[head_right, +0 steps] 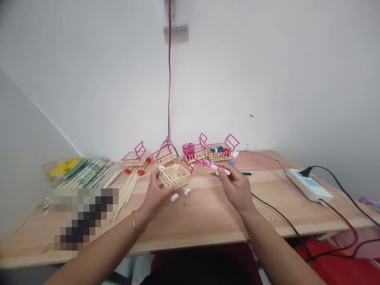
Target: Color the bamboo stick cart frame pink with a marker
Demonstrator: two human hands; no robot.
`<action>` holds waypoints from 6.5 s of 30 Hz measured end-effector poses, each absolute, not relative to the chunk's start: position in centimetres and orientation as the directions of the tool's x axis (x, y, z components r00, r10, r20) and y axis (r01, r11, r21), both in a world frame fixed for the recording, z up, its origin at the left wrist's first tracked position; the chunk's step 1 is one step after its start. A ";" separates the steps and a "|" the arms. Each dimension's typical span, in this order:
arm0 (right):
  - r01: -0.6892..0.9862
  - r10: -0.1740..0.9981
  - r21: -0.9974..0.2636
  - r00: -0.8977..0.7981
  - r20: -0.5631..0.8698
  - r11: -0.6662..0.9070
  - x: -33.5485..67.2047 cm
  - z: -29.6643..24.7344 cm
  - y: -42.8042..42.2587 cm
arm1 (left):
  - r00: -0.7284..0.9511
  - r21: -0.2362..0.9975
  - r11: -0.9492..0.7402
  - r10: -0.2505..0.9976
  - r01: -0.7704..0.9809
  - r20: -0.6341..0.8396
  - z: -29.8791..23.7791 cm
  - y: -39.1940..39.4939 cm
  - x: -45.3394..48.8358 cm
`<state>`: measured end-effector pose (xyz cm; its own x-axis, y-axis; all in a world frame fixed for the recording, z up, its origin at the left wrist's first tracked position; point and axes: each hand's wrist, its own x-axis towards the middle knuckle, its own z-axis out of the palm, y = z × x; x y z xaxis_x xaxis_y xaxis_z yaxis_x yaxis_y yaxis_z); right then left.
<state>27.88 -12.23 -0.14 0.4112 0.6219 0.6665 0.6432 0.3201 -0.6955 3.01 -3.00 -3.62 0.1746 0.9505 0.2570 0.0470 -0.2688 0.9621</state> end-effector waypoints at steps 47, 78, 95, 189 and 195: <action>0.756 0.599 -0.017 -0.504 0.622 0.654 26.2 3.9 -8.8 | 0.366 0.116 -0.863 0.326 0.491 0.872 -1.5 -4.9 1.4; 0.770 0.543 -0.012 -0.439 0.716 0.638 26.8 3.9 -9.2 | 0.381 0.014 -0.878 0.221 0.478 0.898 -1.4 -4.9 1.5; 0.766 0.507 -0.085 -0.335 0.794 0.638 26.8 4.6 -9.3 | 0.393 0.005 -0.900 0.196 0.437 0.898 -1.4 -5.0 1.5; 0.749 0.373 0.059 -0.394 0.840 0.659 22.9 0.3 -10.3 | 0.195 0.049 -0.845 0.180 0.533 0.964 -0.8 -5.1 1.5; 0.764 0.369 0.050 -0.366 0.855 0.643 23.4 0.5 -10.6 | 0.206 0.042 -0.848 0.176 0.528 0.963 -0.6 -5.3 1.4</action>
<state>23.39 -10.55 0.50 -0.3658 0.3687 0.8546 0.7641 0.6432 0.0496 1.42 -5.28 -0.64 0.2062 0.1755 0.9626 0.5276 -0.8485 0.0417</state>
